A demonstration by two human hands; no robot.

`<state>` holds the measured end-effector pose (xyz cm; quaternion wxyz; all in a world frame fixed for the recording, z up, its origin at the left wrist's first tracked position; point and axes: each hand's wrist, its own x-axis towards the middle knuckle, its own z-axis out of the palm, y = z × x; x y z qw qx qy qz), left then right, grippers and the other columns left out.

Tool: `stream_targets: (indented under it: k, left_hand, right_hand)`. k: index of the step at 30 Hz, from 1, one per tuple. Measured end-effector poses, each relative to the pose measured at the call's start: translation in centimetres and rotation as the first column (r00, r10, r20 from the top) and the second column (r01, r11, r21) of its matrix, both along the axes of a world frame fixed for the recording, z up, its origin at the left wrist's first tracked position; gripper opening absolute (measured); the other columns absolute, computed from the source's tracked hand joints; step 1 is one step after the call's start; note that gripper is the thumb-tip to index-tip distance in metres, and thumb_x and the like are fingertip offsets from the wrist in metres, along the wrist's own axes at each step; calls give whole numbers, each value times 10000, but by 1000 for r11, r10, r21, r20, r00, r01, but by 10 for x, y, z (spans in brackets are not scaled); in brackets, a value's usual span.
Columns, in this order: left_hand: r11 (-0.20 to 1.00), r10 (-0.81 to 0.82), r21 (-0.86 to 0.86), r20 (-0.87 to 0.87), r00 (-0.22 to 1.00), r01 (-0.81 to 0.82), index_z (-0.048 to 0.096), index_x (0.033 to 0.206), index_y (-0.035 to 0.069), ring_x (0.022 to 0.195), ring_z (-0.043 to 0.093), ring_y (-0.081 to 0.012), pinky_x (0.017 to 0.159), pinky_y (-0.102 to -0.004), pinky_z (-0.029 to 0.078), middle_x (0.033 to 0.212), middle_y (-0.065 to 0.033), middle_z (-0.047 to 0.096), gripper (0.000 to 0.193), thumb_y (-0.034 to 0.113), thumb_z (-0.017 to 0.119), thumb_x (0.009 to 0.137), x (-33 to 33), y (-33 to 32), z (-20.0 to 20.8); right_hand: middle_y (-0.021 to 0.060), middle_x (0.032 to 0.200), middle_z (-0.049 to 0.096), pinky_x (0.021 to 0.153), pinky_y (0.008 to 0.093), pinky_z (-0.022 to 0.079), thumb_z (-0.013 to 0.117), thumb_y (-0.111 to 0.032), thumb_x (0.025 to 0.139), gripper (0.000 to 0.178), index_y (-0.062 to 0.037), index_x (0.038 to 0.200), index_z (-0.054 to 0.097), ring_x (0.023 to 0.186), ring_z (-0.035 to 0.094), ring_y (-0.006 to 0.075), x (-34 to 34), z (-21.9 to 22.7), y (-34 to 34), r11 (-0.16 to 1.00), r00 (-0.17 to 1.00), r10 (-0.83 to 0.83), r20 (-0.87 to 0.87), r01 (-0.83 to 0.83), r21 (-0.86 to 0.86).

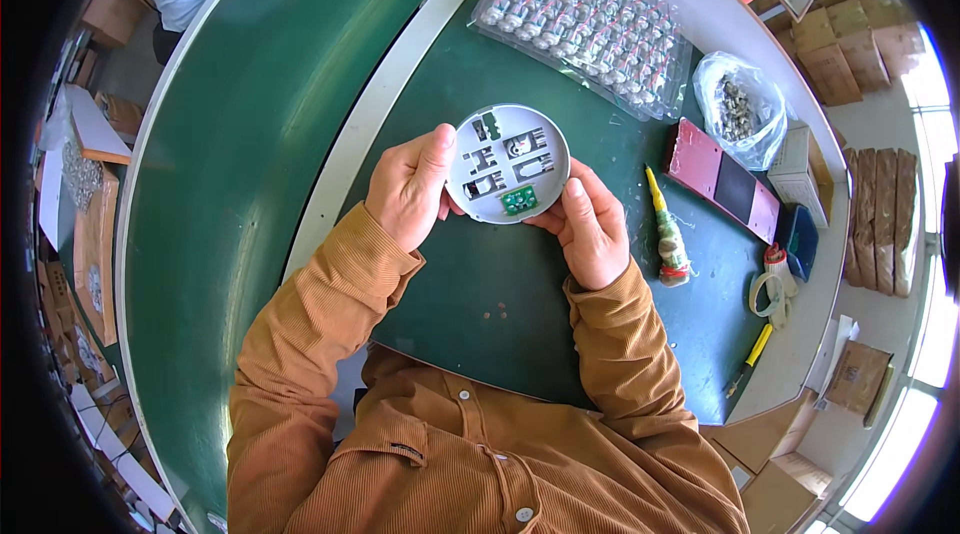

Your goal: Assembling small circular electronic parts by inserting internal components into a housing and applying adhesive.

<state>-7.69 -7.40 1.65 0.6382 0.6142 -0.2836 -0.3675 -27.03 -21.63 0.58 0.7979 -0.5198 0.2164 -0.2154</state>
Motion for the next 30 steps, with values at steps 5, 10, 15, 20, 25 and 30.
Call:
stream_targets:
  k: [5, 10, 15, 20, 25, 30]
  left_hand:
    - [998, 9, -58, 64, 998, -6, 721, 1074, 16, 666, 618, -133, 604, -241, 507, 853, -67, 690, 389, 363, 560, 1142, -5, -1, -4]
    - [968, 36, -236, 459, 888, 82, 716, 1280, -25, 791, 634, -158, 693, -261, 545, 1109, -127, 701, 334, 228, 693, 1064, -11, -5, -5]
    - [913, 35, -300, 733, 679, 276, 659, 1409, -29, 872, 619, -172, 756, -282, 555, 1322, -166, 653, 548, 98, 836, 906, -16, -8, -9]
    - [951, -91, -166, 651, 753, 259, 588, 1499, 13, 875, 601, -176, 768, -282, 551, 1397, -162, 631, 837, 20, 941, 740, -29, -7, -6]
    - [970, -228, 63, 581, 782, 236, 463, 1595, 57, 970, 639, -204, 791, -287, 575, 1464, -143, 605, 1055, 37, 972, 671, -29, -6, -4]
    - [953, -294, 138, 635, 714, 269, 399, 1634, 81, 1106, 686, -243, 841, -308, 608, 1541, -130, 562, 1127, 66, 972, 664, -26, -7, -7]
  right_hand:
    - [230, 1377, 655, 1072, 399, 575, 480, -260, 1171, 509, 61, 1565, 461, 1206, 694, 303, 1, -2, 1, 1000, 1000, -26, -14, 27, 12]
    - [257, 1525, 560, 1203, 494, 455, 451, -324, 1156, 568, 27, 1601, 428, 1407, 566, 354, 4, -1, -2, 965, 988, -101, 117, 68, 254]
    - [258, 1639, 454, 1272, 543, 342, 445, -240, 1049, 633, -15, 1640, 399, 1540, 421, 373, 5, -1, -7, 889, 943, -216, 252, 83, 451]
    - [247, 1680, 416, 1283, 560, 315, 428, -107, 874, 786, -50, 1657, 393, 1578, 370, 379, 5, -4, -12, 898, 934, -251, 253, 128, 421]
    - [242, 1678, 425, 1276, 570, 331, 413, -44, 793, 858, -66, 1651, 406, 1574, 381, 382, 5, -4, -13, 887, 937, -249, 245, 120, 446]
    - [240, 1675, 430, 1271, 579, 340, 412, -42, 801, 838, -66, 1639, 421, 1570, 387, 386, 6, -3, -13, 876, 943, -246, 224, 117, 468]
